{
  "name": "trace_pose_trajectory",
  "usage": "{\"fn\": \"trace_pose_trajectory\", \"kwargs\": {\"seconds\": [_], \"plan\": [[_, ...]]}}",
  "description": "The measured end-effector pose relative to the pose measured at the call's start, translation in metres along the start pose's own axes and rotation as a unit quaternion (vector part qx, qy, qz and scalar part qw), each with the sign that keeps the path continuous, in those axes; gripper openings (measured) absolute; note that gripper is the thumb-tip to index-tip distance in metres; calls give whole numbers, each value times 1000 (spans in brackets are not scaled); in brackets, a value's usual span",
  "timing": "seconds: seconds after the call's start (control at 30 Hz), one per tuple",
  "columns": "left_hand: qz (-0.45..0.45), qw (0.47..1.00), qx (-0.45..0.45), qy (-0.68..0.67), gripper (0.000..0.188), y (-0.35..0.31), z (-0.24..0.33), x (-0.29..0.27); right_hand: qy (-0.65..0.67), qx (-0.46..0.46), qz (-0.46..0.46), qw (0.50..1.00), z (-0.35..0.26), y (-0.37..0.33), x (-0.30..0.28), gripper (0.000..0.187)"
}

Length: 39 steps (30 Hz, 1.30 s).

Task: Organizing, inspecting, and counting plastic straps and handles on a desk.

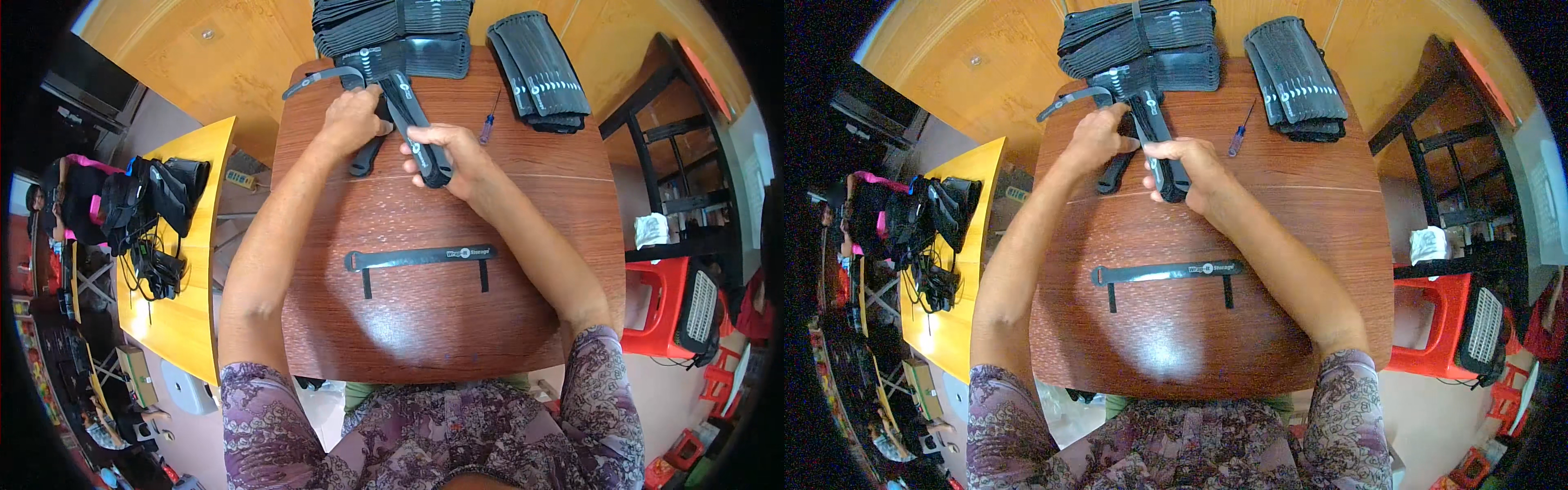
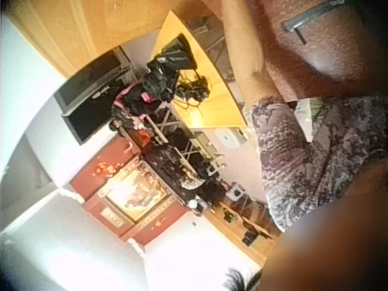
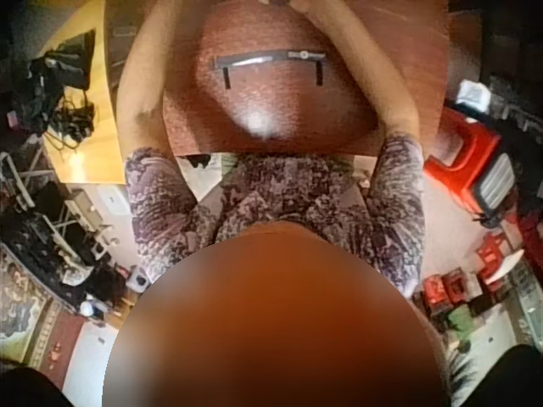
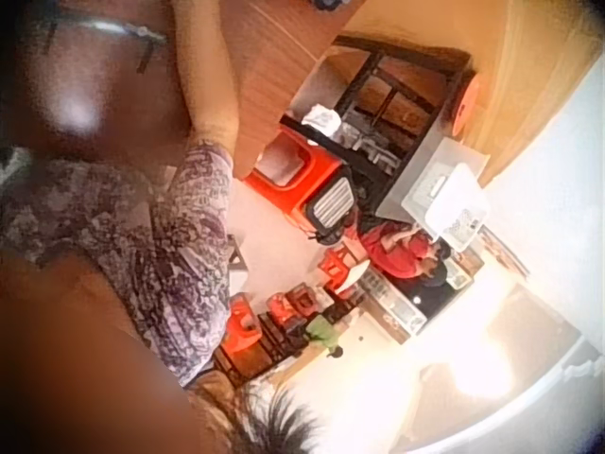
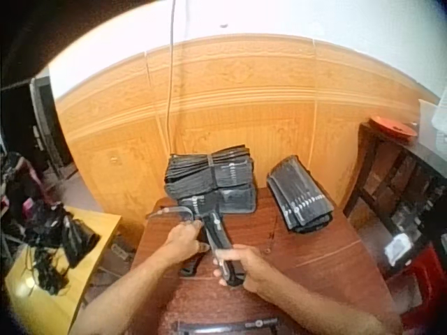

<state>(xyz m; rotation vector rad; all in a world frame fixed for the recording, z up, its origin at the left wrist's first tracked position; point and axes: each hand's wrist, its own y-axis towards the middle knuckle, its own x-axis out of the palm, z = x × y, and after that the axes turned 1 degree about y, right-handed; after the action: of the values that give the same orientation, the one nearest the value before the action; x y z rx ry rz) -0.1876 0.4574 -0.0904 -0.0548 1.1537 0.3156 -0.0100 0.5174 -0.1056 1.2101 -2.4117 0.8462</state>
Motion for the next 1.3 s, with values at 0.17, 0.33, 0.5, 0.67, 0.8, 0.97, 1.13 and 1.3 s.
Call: {"fn": "trace_pose_trajectory", "kwargs": {"seconds": [0.17, 0.33, 0.5, 0.67, 0.8, 0.97, 1.13, 1.3], "plan": [[191, 976, 34, 95, 20, -8, -13, 33, -31, 30, 10, 999, -5, 0, 11, 34], [259, 961, 69, 70, 16, -8, -20, 41, -30, 47, -50, 997, -14, 18, 4, 39], [275, 956, 86, 59, 13, -5, -22, 44, -67, 9, 44, 997, -24, 47, 18, 33], [281, 952, 90, 83, 11, -4, -31, 45, 2, -21, 111, 994, -15, 61, 25, 20], [301, 944, 112, 76, 12, -2, -24, 46, 78, -67, 133, 986, -4, 74, 29, 17], [312, 947, 71, 17, 11, -4, -29, 47, 130, -82, 133, 979, 4, 75, 30, 14], [284, 958, -6, -39, 15, -6, -32, 47, 105, -15, 121, 987, -5, 61, 23, 19], [270, 961, -41, -35, 12, -3, -27, 45, 84, -3, 106, 991, -13, 52, 16, 21]]}}
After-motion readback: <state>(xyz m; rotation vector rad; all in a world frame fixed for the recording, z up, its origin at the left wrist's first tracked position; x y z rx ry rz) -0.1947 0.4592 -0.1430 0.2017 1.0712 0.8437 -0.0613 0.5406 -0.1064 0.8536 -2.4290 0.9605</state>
